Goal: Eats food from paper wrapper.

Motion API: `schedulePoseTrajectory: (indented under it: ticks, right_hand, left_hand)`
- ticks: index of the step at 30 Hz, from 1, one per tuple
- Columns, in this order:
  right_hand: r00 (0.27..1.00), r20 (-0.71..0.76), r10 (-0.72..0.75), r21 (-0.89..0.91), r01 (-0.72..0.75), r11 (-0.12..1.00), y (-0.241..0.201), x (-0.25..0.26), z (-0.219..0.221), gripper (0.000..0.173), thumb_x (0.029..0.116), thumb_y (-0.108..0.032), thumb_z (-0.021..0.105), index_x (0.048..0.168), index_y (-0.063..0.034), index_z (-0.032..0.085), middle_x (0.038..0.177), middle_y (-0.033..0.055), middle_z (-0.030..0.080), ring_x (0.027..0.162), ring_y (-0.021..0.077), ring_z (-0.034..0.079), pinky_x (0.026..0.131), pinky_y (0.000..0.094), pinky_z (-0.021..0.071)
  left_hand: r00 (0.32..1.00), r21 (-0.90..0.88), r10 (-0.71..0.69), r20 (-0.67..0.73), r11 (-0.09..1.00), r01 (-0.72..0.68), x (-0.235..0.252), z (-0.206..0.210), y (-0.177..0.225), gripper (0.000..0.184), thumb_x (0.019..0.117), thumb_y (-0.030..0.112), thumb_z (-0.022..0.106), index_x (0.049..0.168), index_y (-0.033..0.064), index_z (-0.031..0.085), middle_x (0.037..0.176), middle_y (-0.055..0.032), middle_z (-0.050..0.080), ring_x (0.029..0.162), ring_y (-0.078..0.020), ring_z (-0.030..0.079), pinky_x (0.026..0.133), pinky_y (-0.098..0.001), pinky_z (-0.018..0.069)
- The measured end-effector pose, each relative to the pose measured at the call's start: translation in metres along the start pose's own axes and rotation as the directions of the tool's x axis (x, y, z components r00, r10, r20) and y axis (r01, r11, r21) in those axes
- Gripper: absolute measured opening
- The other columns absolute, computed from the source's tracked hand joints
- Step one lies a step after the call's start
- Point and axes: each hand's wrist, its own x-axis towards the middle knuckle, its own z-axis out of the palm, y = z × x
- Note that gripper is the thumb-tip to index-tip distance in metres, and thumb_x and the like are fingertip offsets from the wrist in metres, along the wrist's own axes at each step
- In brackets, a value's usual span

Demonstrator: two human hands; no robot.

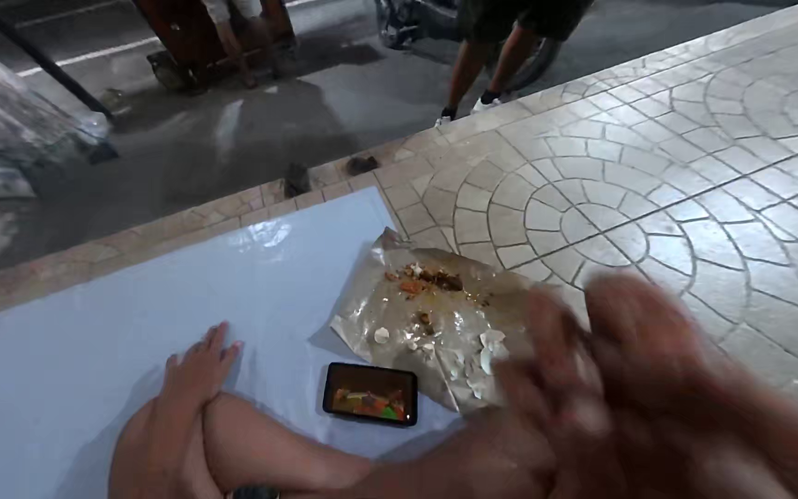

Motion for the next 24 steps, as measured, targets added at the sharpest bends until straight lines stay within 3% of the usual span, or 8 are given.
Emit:
schedulePoseTrajectory:
  ticks: [3, 5, 7, 9, 11, 13, 17, 24]
  right_hand:
    - [0.992, -0.122, -0.027, -0.223, -0.001, 0.975, 0.046, 0.03, -0.053, 0.018, 0.1001, -0.023, 0.064, 0.097, -0.034, 0.077, 0.137, -0.0155, 0.062, 0.113, 0.0016, 0.063, 0.087, 0.019, 0.0569]
    - [0.987, -0.163, 0.014, -0.469, -0.09, 0.879, 0.086, 0.039, -0.09, 0.023, 0.0971, -0.007, 0.061, 0.109, -0.0206, 0.075, 0.141, -0.0059, 0.057, 0.113, 0.0045, 0.062, 0.085, 0.0206, 0.0565]
    - [0.975, -0.175, 0.134, -0.739, -0.22, 0.637, 0.131, 0.03, -0.125, 0.027, 0.0966, 0.0, 0.058, 0.118, -0.0061, 0.072, 0.138, 0.0098, 0.058, 0.113, 0.015, 0.063, 0.083, 0.0289, 0.0575]
    - [0.936, -0.203, 0.286, -0.874, -0.305, 0.379, 0.176, 0.018, -0.152, 0.024, 0.0981, 0.002, 0.06, 0.118, -0.0031, 0.072, 0.131, 0.018, 0.064, 0.114, 0.0297, 0.064, 0.09, 0.0463, 0.0569]
    - [0.885, -0.221, 0.41, -0.929, -0.319, 0.189, 0.207, 0.011, -0.165, 0.025, 0.0992, -0.002, 0.06, 0.119, -0.0074, 0.075, 0.127, 0.016, 0.068, 0.119, 0.0363, 0.062, 0.102, 0.0545, 0.0512]
    - [0.845, -0.219, 0.488, -0.96, -0.275, 0.045, 0.223, 0.014, -0.165, 0.026, 0.1004, -0.006, 0.061, 0.12, -0.0129, 0.076, 0.127, 0.0108, 0.07, 0.121, 0.036, 0.061, 0.103, 0.0575, 0.0498]
    - [0.797, -0.18, 0.577, -0.984, -0.143, -0.11, 0.249, 0.024, -0.154, 0.022, 0.0996, -0.009, 0.064, 0.117, -0.0137, 0.077, 0.121, 0.0109, 0.072, 0.118, 0.0376, 0.062, 0.099, 0.0611, 0.0476]
    - [0.728, -0.038, 0.685, -0.981, 0.103, -0.164, 0.266, 0.018, -0.158, 0.019, 0.0918, 0.001, 0.071, 0.105, -0.01, 0.079, 0.114, 0.0114, 0.074, 0.117, 0.0376, 0.063, 0.1, 0.0601, 0.0479]
  left_hand:
    - [1.0, 0.015, 0.011, 0.019, 1.0, -0.011, 0.005, 0.002, -0.004, 0.072, 0.1069, 0.06, 0.03, 0.165, 0.0172, 0.023, 0.168, -0.0119, 0.028, 0.152, -0.0391, 0.033, 0.118, -0.074, 0.0152]
    - [0.998, -0.012, -0.005, 0.06, 1.0, 0.006, 0.005, -0.003, 0.001, 0.073, 0.1071, 0.061, 0.027, 0.165, 0.0159, 0.021, 0.17, -0.0123, 0.023, 0.155, -0.0389, 0.026, 0.118, -0.0749, 0.0097]
    - [0.996, -0.138, -0.057, 0.067, 0.988, 0.066, 0.007, -0.003, 0.01, 0.072, 0.1084, 0.058, 0.022, 0.166, 0.0145, 0.018, 0.171, -0.0144, 0.018, 0.156, -0.0416, 0.019, 0.118, -0.075, 0.007]
    - [0.986, -0.329, -0.165, -0.001, 0.931, 0.155, 0.018, 0.006, 0.032, 0.074, 0.1085, 0.058, 0.021, 0.166, 0.0118, 0.016, 0.171, -0.0215, 0.01, 0.156, -0.0494, 0.008, 0.117, -0.0764, 0.0079]
    - [0.942, -0.459, -0.314, -0.121, 0.859, 0.227, 0.03, 0.029, 0.064, 0.082, 0.1061, 0.063, 0.027, 0.165, 0.0071, 0.013, 0.17, -0.0258, -0.001, 0.155, -0.0532, -0.005, 0.114, -0.0796, 0.0004]
    - [0.851, -0.436, -0.454, -0.265, 0.843, 0.314, 0.046, 0.049, 0.085, 0.092, 0.1004, 0.072, 0.029, 0.165, 0.0075, 0.018, 0.171, -0.0235, 0.007, 0.155, -0.0514, 0.001, 0.114, -0.0795, 0.0028]
    - [0.749, -0.417, -0.561, -0.354, 0.811, 0.41, 0.06, 0.056, 0.095, 0.087, 0.1003, 0.072, 0.028, 0.163, 0.013, 0.028, 0.17, -0.0185, 0.02, 0.156, -0.0479, 0.011, 0.115, -0.078, 0.0061]
    - [0.758, -0.432, -0.557, -0.338, 0.808, 0.4, 0.058, 0.059, 0.094, 0.085, 0.1016, 0.069, 0.028, 0.164, 0.0117, 0.026, 0.17, -0.0204, 0.018, 0.156, -0.0485, 0.01, 0.115, -0.0776, 0.0051]
